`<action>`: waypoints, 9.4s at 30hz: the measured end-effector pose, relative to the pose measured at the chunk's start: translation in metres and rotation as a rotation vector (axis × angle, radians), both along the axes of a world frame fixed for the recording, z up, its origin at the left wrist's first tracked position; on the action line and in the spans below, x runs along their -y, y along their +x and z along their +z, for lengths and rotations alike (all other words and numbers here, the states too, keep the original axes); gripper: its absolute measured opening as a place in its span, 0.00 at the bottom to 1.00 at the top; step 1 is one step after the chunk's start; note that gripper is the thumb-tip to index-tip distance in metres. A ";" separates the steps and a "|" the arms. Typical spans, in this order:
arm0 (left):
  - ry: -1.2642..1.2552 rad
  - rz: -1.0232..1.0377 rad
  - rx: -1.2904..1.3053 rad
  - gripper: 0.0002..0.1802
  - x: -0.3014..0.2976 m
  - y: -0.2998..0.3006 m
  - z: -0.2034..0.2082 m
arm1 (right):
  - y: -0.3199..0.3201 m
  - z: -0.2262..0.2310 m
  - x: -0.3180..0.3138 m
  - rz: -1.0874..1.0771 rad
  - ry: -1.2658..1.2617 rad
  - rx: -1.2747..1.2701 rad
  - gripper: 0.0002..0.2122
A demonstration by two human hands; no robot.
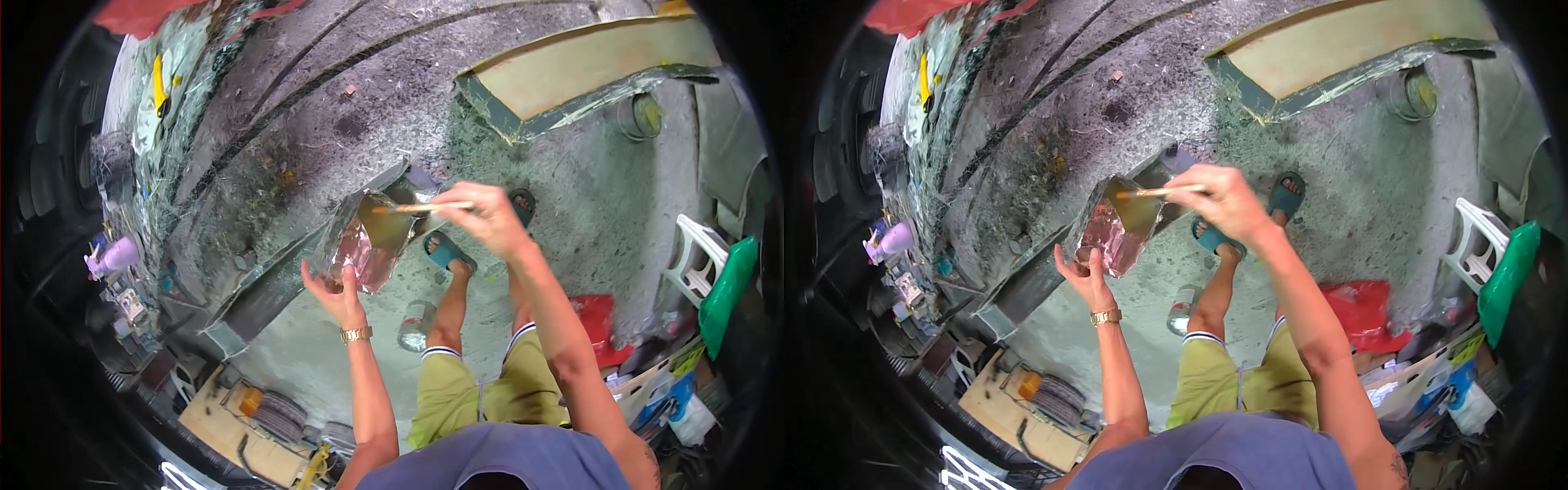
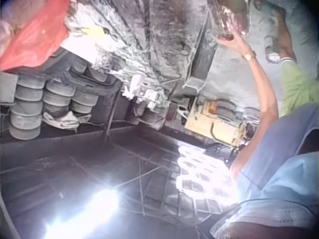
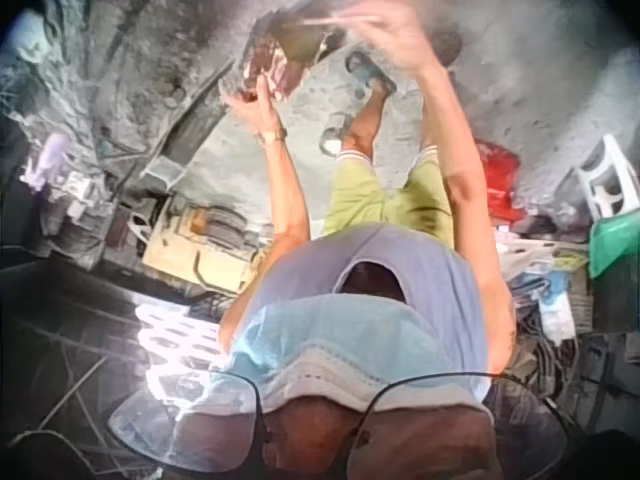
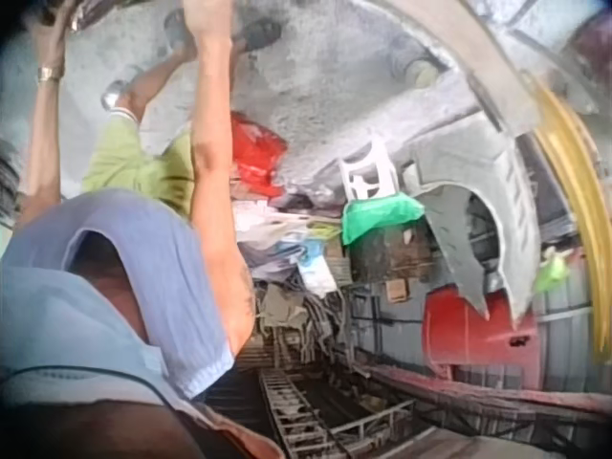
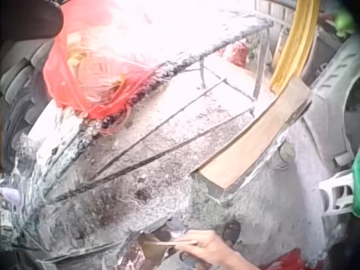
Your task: The person applies a greenish coating to a car bumper using a paintbrush and a foil-wrapped container. The person repeatedly dips the brush into the container and spreads the substance across the bumper's surface in a workshop environment.
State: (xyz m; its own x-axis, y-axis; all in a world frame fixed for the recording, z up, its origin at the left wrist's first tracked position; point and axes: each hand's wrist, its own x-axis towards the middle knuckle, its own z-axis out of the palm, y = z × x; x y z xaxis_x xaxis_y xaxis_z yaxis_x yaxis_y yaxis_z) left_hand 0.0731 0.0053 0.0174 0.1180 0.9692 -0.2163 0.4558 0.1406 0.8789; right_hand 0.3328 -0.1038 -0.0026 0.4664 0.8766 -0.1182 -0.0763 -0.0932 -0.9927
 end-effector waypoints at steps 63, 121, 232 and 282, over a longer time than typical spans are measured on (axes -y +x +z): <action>0.334 0.347 0.366 0.41 0.001 -0.002 -0.083 | 0.041 -0.117 -0.009 0.030 0.352 0.338 0.06; 0.292 0.231 0.648 0.19 0.013 -0.030 -0.077 | 0.042 -0.264 0.034 0.107 0.088 -0.249 0.10; 0.420 0.385 0.385 0.49 0.018 -0.045 -0.077 | 0.020 -0.114 0.008 0.422 0.241 0.564 0.06; 0.404 0.328 0.325 0.44 0.034 -0.053 -0.084 | -0.023 -0.070 -0.060 0.292 0.239 0.073 0.12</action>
